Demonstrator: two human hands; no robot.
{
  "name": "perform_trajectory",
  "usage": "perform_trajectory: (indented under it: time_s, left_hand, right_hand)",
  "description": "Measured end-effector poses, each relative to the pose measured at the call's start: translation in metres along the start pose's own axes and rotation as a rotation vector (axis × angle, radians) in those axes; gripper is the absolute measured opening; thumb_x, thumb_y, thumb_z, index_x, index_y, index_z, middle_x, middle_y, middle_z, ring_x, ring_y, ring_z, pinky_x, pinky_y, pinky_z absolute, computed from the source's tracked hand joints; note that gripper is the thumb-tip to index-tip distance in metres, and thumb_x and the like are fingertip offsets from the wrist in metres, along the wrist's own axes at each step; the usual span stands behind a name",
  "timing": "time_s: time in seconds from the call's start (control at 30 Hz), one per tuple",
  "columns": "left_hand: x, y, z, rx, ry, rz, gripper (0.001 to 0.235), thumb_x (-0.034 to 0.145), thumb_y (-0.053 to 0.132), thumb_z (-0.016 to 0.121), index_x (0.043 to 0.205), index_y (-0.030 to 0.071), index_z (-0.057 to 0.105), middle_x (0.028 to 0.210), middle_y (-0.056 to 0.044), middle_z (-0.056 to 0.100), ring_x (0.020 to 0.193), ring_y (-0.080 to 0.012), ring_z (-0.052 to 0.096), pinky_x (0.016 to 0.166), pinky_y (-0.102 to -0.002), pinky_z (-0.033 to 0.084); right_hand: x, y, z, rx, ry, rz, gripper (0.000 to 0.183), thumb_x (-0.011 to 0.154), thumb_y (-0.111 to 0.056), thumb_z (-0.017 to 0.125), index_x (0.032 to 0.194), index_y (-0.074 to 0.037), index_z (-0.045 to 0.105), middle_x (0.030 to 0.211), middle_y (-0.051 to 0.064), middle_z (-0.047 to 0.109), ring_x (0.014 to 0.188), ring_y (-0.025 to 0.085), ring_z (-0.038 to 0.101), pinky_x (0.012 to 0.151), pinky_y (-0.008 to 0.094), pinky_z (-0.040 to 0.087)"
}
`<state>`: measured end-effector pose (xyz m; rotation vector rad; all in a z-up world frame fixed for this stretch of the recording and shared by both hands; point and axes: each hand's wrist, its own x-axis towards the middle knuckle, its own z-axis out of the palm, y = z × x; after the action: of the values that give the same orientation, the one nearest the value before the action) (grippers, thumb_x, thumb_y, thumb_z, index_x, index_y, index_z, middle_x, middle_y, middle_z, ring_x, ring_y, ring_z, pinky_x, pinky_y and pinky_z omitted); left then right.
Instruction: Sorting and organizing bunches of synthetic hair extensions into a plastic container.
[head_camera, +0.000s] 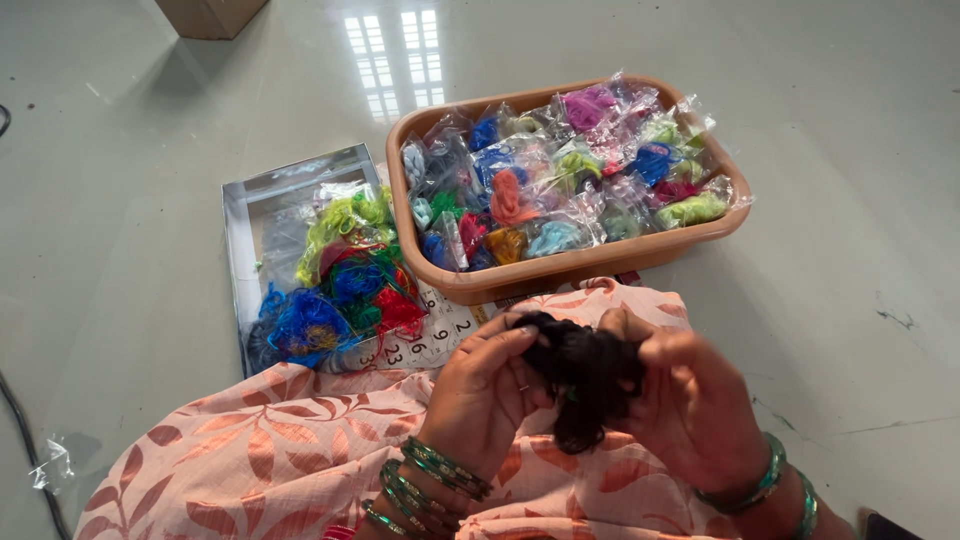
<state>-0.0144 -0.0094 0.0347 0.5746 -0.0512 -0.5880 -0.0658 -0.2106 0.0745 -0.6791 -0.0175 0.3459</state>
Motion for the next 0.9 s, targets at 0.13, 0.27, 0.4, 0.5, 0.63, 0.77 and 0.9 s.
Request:
perform_trajectory:
  time_s: [0.13,0.27,0.4,0.5,0.63,0.77,0.9]
  left_hand:
    - [0.001,-0.001,-0.005,0.049,0.036,0.027,0.015,0.098,0.011,0.058,0.109,0.003,0.065,0.093,-0.005,0.071,0.075,-0.0150,0.068,0.064,-0.032,0.054]
    - [0.003,-0.005,-0.009,0.092,0.103,0.040,0.016,0.099,0.013,0.058,0.110,0.004,0.066,0.093,-0.004,0.071,0.068,-0.0136,0.063,0.063,-0.032,0.053]
    - [0.000,0.004,-0.005,-0.002,0.081,0.009,0.015,0.100,0.017,0.055,0.105,0.005,0.063,0.093,-0.006,0.071,0.067,-0.0168,0.063,0.065,-0.035,0.054]
    - [0.003,0.003,-0.018,-0.064,0.043,-0.004,0.019,0.103,0.021,0.054,0.103,0.004,0.062,0.090,-0.008,0.069,0.066,-0.0178,0.063,0.063,-0.034,0.053]
    - [0.006,-0.003,-0.022,-0.089,0.099,-0.045,0.019,0.102,0.022,0.053,0.099,0.005,0.061,0.087,-0.007,0.070,0.058,-0.0163,0.060,0.058,-0.034,0.053]
    - [0.008,-0.007,-0.020,0.076,0.065,0.079,0.015,0.103,0.016,0.054,0.102,0.003,0.061,0.085,-0.009,0.069,0.060,-0.0163,0.061,0.056,-0.031,0.050]
    - [0.006,-0.013,-0.012,0.190,0.040,0.133,0.016,0.103,0.015,0.054,0.110,0.004,0.064,0.080,-0.008,0.066,0.059,-0.0130,0.059,0.054,-0.026,0.048]
  right_hand:
    - [0.005,0.000,-0.004,-0.251,0.424,0.128,0.024,0.084,0.007,0.048,0.106,-0.001,0.053,0.091,0.007,0.067,0.075,0.016,0.065,0.068,0.035,0.054]
    - [0.004,0.011,-0.051,-0.677,0.238,-0.081,0.024,0.099,-0.010,0.056,0.121,-0.007,0.063,0.079,0.000,0.057,0.054,0.006,0.043,0.046,0.023,0.034]
    - [0.009,0.009,-0.026,-0.390,0.310,-0.120,0.025,0.106,-0.020,0.053,0.125,-0.011,0.067,0.068,-0.004,0.048,0.051,0.006,0.038,0.045,0.024,0.033]
    - [0.007,0.002,-0.006,-0.177,0.592,-0.080,0.026,0.102,-0.029,0.043,0.107,-0.012,0.062,0.069,-0.006,0.050,0.054,0.007,0.035,0.049,0.026,0.034]
    - [0.001,0.002,-0.039,0.000,0.360,-0.079,0.017,0.106,-0.023,0.046,0.101,-0.009,0.055,0.070,-0.004,0.047,0.061,0.010,0.039,0.054,0.029,0.037]
    - [0.001,0.010,-0.049,-0.403,0.399,-0.063,0.013,0.096,-0.016,0.052,0.106,-0.010,0.058,0.075,0.001,0.057,0.054,0.012,0.044,0.048,0.030,0.039]
    - [0.002,0.026,-0.073,-0.698,0.496,-0.297,0.025,0.098,-0.005,0.063,0.121,-0.013,0.063,0.080,0.002,0.058,0.052,0.010,0.043,0.041,0.029,0.035]
